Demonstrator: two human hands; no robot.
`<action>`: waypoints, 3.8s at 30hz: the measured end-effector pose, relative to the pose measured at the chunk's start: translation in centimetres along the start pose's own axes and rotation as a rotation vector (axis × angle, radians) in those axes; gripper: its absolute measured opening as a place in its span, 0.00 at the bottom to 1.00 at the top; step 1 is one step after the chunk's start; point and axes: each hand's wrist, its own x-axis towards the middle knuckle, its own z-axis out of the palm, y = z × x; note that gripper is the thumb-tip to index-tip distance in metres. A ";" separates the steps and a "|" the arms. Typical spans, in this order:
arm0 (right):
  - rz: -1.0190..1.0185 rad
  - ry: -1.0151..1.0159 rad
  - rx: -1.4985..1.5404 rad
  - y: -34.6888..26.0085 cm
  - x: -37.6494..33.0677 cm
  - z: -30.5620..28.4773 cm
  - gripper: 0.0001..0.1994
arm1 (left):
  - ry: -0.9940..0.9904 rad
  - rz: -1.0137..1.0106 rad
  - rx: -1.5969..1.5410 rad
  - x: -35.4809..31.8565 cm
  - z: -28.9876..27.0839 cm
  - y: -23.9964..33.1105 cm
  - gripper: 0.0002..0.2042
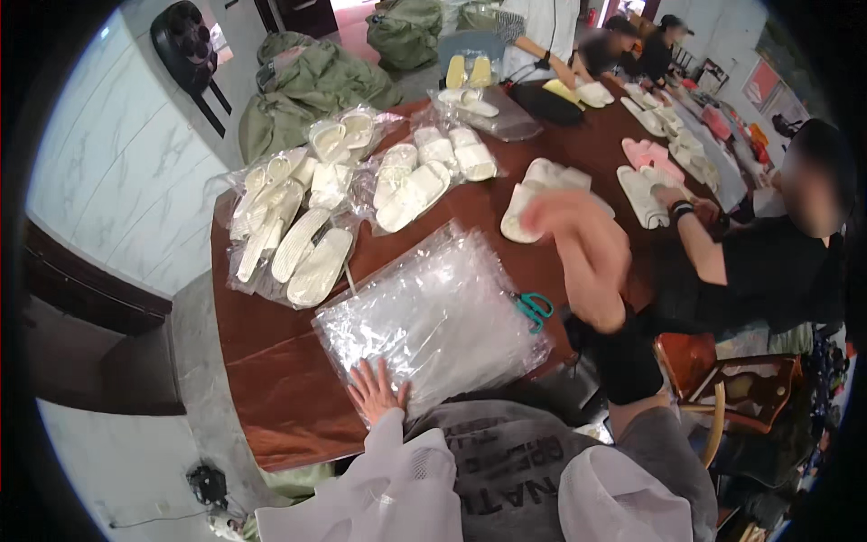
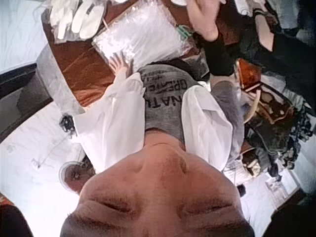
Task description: Packing white sandals into plastic bags for shipment.
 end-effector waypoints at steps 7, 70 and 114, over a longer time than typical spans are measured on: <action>-0.056 -0.019 0.060 -16.3 -0.6 0.0 0.07 | 0.103 0.029 -0.009 0.2 0.4 -0.2 0.40; 0.725 -0.229 -0.120 41.3 3.3 12.1 0.09 | -0.116 -0.045 0.017 0.8 -1.3 1.5 0.39; 0.378 -0.685 -0.076 12.0 -16.9 7.1 0.08 | 0.131 0.059 -0.069 0.0 -0.6 0.7 0.38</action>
